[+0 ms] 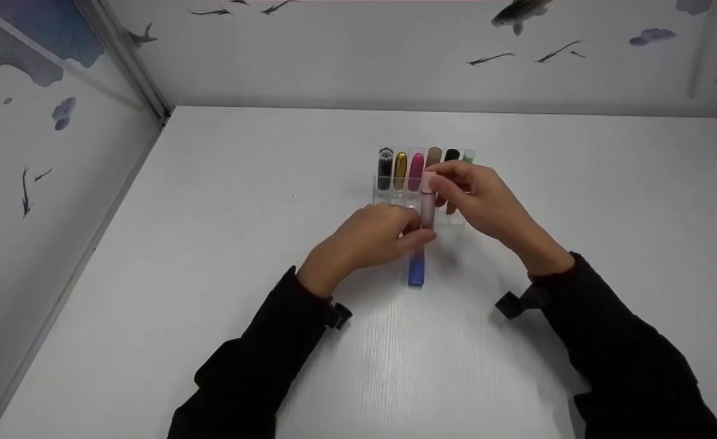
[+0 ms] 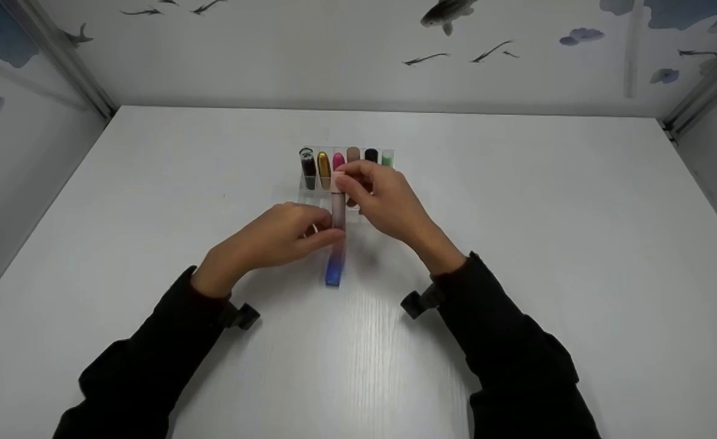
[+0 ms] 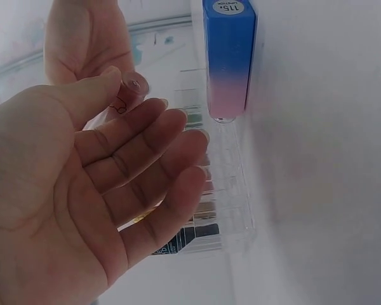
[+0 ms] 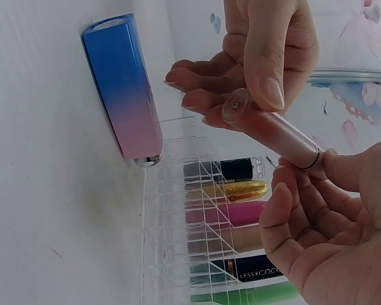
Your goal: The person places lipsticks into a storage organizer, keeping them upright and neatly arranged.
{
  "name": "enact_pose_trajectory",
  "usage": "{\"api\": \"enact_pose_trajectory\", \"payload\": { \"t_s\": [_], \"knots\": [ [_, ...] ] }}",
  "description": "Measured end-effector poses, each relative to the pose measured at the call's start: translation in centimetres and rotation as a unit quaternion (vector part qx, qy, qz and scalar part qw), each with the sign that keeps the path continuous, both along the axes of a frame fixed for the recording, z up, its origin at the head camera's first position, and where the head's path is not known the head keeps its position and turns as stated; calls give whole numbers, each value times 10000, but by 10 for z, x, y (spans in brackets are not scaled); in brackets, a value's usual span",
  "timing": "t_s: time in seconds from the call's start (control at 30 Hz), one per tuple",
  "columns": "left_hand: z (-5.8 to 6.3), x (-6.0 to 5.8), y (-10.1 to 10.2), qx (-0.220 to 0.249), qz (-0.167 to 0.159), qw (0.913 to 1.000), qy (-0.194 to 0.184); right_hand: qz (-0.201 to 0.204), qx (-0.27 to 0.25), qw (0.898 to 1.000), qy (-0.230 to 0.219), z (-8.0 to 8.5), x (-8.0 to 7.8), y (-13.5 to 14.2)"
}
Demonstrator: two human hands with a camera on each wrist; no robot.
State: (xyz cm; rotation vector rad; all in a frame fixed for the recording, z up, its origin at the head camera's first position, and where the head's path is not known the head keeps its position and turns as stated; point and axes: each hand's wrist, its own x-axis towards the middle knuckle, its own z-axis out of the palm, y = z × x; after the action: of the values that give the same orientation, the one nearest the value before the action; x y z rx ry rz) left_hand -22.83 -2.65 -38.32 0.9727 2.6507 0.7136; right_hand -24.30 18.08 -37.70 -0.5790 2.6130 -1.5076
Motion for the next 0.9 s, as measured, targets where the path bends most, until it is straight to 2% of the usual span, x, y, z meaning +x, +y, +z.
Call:
{"api": "enact_pose_trajectory", "payload": {
  "t_s": [0.13,0.23,0.33,0.43,0.57,0.67,0.77,0.9],
  "knots": [
    [0,0,-1,18,-7,10000,-10,20,-18,10000,55,0,0,0],
    [0,-1,-2,51,-3,9998,191,16,-40,9999,113,0,0,1],
    [3,0,-6,60,64,9982,594,-9,-27,9997,226,1,0,2],
    [7,0,-11,5,265,9936,1099,-74,-85,9994,330,4,0,3],
    [9,-3,-18,-116,653,9823,1752,-224,-205,9983,499,8,0,7],
    [8,-4,-21,-185,963,9737,2059,-365,-245,9963,743,11,0,10],
    [5,-7,-23,-235,1248,9690,2120,-479,-286,9929,1054,16,1,13],
    [1,-11,-24,-316,1502,9683,1969,-662,-192,9874,1421,19,1,16]
  ]
}}
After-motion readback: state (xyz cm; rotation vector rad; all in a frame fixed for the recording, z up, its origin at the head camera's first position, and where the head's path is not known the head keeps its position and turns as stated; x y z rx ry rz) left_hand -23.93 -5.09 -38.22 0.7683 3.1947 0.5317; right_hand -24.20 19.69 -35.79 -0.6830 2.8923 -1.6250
